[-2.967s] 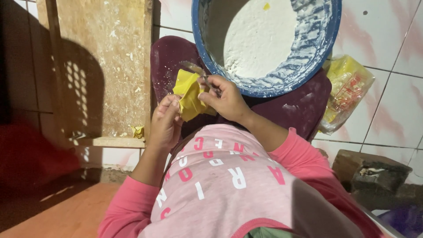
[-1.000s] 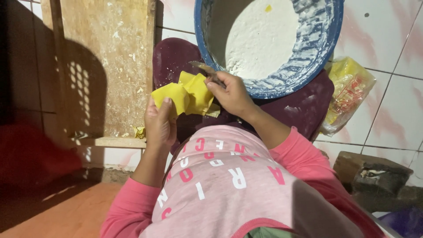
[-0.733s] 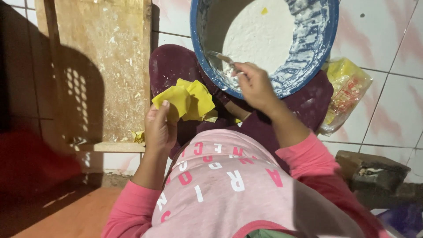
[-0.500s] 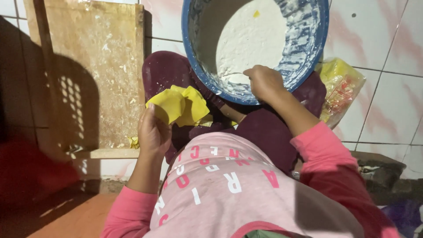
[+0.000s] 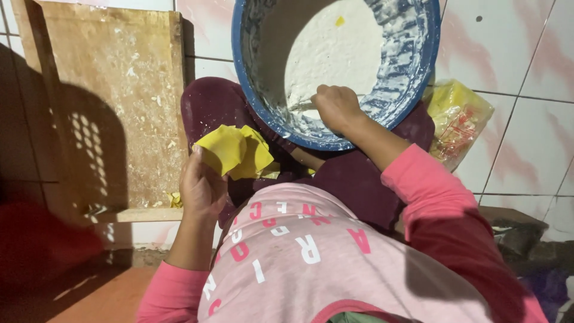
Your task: The person is manually filling yellow wonton-style wrappers with a white mixture using a fork and then folding them into shape.
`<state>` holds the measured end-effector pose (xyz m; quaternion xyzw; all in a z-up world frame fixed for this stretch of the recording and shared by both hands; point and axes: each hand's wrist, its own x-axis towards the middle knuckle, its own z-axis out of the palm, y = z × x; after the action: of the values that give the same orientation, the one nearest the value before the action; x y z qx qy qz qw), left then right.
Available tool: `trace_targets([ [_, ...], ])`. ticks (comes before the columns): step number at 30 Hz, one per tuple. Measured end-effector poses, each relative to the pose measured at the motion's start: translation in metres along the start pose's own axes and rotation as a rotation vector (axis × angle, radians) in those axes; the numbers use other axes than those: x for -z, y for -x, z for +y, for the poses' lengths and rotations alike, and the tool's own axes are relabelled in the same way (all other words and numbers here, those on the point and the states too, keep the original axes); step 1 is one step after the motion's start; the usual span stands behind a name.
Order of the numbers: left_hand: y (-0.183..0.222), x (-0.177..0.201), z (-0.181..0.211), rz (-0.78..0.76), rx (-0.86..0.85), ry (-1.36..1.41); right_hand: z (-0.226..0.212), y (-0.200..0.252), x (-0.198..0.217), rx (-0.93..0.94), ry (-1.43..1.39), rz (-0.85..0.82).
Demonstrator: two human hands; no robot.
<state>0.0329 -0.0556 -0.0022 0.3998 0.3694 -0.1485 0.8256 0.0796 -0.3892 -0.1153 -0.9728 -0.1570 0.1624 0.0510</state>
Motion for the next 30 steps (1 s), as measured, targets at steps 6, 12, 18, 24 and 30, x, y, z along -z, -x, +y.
trace_targets([
  [6,-0.031,0.02,-0.025,-0.089,-0.013,0.017,-0.01,-0.018,0.002,-0.003,-0.059,0.03],
  [12,-0.041,0.024,-0.026,-0.05,-0.035,0.031,-0.001,-0.005,0.003,-0.071,-0.101,-0.107],
  [18,-0.033,0.008,-0.02,0.013,0.023,0.054,0.005,-0.004,0.017,-0.154,-0.163,-0.188],
  [24,-0.03,0.008,-0.024,0.051,0.04,0.082,0.003,-0.012,-0.02,-0.359,-0.439,-0.363],
  [30,-0.014,-0.024,-0.007,0.009,0.037,0.049,0.009,-0.019,-0.039,-0.418,-0.703,-0.355],
])
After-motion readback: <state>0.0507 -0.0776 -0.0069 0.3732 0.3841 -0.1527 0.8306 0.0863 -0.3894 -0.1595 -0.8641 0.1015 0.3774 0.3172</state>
